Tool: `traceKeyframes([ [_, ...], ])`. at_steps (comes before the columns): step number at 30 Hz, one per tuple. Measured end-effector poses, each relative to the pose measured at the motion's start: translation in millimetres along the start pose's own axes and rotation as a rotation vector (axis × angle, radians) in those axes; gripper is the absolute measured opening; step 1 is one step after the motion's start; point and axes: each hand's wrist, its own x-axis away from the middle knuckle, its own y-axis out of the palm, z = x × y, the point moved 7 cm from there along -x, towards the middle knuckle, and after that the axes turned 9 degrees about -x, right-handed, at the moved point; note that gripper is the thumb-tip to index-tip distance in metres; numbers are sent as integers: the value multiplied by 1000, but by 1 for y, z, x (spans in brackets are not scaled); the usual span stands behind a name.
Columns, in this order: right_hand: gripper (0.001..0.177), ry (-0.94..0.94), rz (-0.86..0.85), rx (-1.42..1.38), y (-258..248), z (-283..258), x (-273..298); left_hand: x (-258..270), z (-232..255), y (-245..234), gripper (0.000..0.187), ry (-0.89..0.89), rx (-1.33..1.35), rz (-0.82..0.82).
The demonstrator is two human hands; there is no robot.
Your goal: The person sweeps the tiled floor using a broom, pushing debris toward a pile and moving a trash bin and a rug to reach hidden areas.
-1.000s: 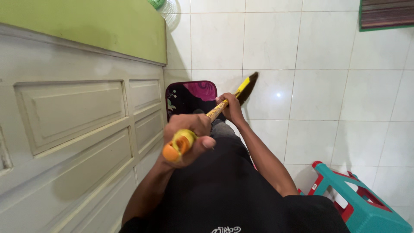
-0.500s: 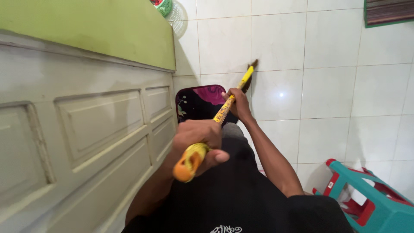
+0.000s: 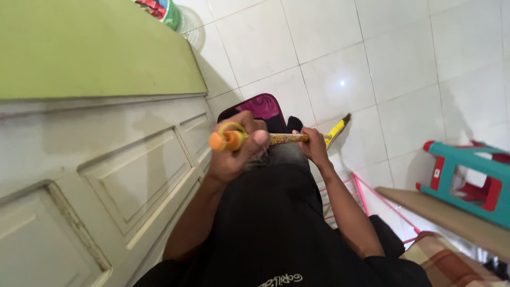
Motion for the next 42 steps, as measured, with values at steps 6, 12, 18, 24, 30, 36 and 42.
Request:
traceKeyframes([
  [6, 48, 92, -44, -78, 44, 39, 7, 9, -12, 20, 40, -112, -161, -41],
  [12, 41, -43, 53, -146, 65, 11, -26, 12, 23, 26, 40, 38, -281, -74],
  [18, 40, 18, 28, -197, 66, -5, -32, 19, 39, 31, 37, 84, -320, -42],
  [24, 36, -91, 31, -246, 39, -38, -16, 32, 53, 32, 35, 196, -249, -18],
  [30, 39, -82, 22, -218, 2, -70, 11, 46, 88, 31, 36, 294, -67, 43],
  [36, 48, 15, 101, -184, -34, -43, 62, 46, 66, 49, 35, 268, -10, 27],
  [42, 45, 131, 95, -143, -53, 33, 114, 68, 1, 91, 34, 19, -32, 14],
])
